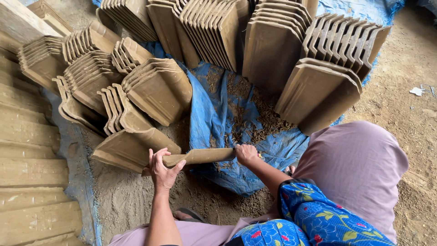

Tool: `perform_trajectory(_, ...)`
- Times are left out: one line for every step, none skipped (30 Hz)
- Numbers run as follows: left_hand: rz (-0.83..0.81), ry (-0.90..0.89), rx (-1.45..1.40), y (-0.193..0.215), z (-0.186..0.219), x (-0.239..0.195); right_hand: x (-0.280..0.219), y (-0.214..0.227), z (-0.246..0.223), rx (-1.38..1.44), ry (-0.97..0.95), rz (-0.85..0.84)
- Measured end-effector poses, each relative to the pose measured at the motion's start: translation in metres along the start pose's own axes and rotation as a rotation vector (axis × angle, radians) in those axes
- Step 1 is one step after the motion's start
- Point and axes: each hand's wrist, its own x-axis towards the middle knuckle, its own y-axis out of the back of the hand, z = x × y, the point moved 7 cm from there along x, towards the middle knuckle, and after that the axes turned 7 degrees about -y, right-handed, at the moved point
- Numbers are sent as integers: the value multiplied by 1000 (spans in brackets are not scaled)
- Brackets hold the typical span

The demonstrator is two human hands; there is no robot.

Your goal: The person sits on the ground and uses a small tool to scrape and smooth the edges of brown clay tiles. They pick up tiles from a stack, work on them, and place them back into the stack.

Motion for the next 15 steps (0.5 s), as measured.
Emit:
perform_trajectory(-2,-2,0,-2,0,0,2,0,2,3,-1,0)
perform_trajectory(-10,3,12,-5,-1,-1,3,0,4,12,-12,-13)
perform_trajectory(-19,10,24,-7,-1,-2,4,-1,6,20,-22,-27)
perform_trajectory(-21,9,24,-8,0,-3,-3,-1,8,22,-23,-28)
perform_trajectory(-28,5,21,-10,0,-2,-8,-3,15,-46,-86,-73)
perform_trajectory(-36,1,18,-12,1,-1,-14,-4,22,-113,-149,-117)
perform_trajectory(-34,-5,20,-8,7,-1,6,-56,45,-110,-149,-113)
perform_trajectory(-21,-8,17,-3,13,-1,27,-105,73,-141,-196,-141)
perform_trajectory(-7,-13,12,0,19,0,55,-148,103,-173,-246,-167)
perform_trajectory(-2,-20,10,-9,15,2,56,-143,105,-171,-249,-160)
perform_trajectory(-24,60,25,-16,6,-5,54,-128,99,-84,-151,82)
perform_trajectory(-44,140,39,-23,-4,-12,46,-112,93,5,-50,322)
perform_trajectory(-41,145,43,-17,19,-9,53,-104,90,3,-43,320)
perform_trajectory(21,289,-72,-9,33,-8,62,-103,93,99,-125,218)
perform_trajectory(85,426,-192,-3,47,-6,72,-101,97,195,-208,120)
